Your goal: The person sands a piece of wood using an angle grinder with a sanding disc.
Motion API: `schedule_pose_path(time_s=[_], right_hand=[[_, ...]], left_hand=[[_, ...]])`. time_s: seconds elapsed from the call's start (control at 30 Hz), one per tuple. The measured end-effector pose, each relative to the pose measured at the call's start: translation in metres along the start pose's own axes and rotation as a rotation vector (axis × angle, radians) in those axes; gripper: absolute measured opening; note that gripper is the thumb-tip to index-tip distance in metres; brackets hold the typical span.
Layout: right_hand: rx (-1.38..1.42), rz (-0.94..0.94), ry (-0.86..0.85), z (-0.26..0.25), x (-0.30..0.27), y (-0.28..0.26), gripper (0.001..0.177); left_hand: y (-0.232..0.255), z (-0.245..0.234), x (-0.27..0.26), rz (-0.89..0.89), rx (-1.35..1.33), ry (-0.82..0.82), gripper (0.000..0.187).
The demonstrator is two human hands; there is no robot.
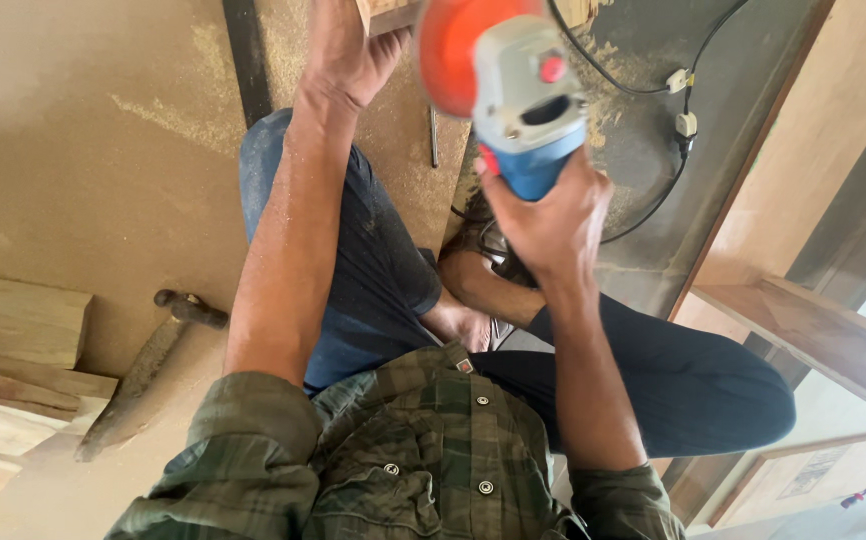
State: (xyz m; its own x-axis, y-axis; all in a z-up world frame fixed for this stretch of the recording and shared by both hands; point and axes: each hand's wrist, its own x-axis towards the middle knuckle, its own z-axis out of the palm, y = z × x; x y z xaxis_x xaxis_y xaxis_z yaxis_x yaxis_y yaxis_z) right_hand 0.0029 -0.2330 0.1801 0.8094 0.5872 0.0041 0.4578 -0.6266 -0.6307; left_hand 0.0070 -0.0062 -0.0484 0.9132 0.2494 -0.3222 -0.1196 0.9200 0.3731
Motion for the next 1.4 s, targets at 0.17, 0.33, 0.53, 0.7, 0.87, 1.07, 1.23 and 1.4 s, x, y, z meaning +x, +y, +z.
schedule_pose_path(time_s=[0.17, 0.33, 0.53, 0.7, 0.87, 1.07, 1.23, 1.4], right_hand=[[-0.042, 0.003, -0.048, 0.010, 0.004, -0.027, 0.061], [-0.076, -0.010, -0.050, 0.016, 0.003, -0.019, 0.065], [-0.001, 0.101, 0.005, -0.001, 0.012, 0.028, 0.054], [0.041, 0.131, 0.168, -0.023, 0.008, 0.037, 0.045], [0.110, 0.187, 0.176, -0.031, -0.004, 0.031, 0.043], [0.109, 0.291, 0.135, -0.030, -0.011, 0.010, 0.042], [0.133, 0.268, 0.106, -0.029, -0.012, 0.000, 0.040], [0.101, 0.188, 0.083, -0.028, -0.008, -0.014, 0.044]], left_hand=[[-0.002, -0.018, 0.001, -0.012, -0.038, 0.093, 0.070], [-0.003, -0.017, 0.002, -0.018, -0.070, 0.086, 0.071], [0.007, 0.006, -0.008, 0.017, -0.027, -0.109, 0.071], [0.019, 0.025, -0.021, 0.109, -0.094, -0.199, 0.085], [0.007, 0.015, -0.015, 0.109, -0.085, -0.065, 0.063], [0.010, 0.024, -0.012, 0.136, -0.039, 0.177, 0.061], [0.022, 0.042, -0.024, 0.042, 0.048, 0.365, 0.077], [0.011, 0.036, -0.008, -0.022, 0.100, 0.273, 0.089]])
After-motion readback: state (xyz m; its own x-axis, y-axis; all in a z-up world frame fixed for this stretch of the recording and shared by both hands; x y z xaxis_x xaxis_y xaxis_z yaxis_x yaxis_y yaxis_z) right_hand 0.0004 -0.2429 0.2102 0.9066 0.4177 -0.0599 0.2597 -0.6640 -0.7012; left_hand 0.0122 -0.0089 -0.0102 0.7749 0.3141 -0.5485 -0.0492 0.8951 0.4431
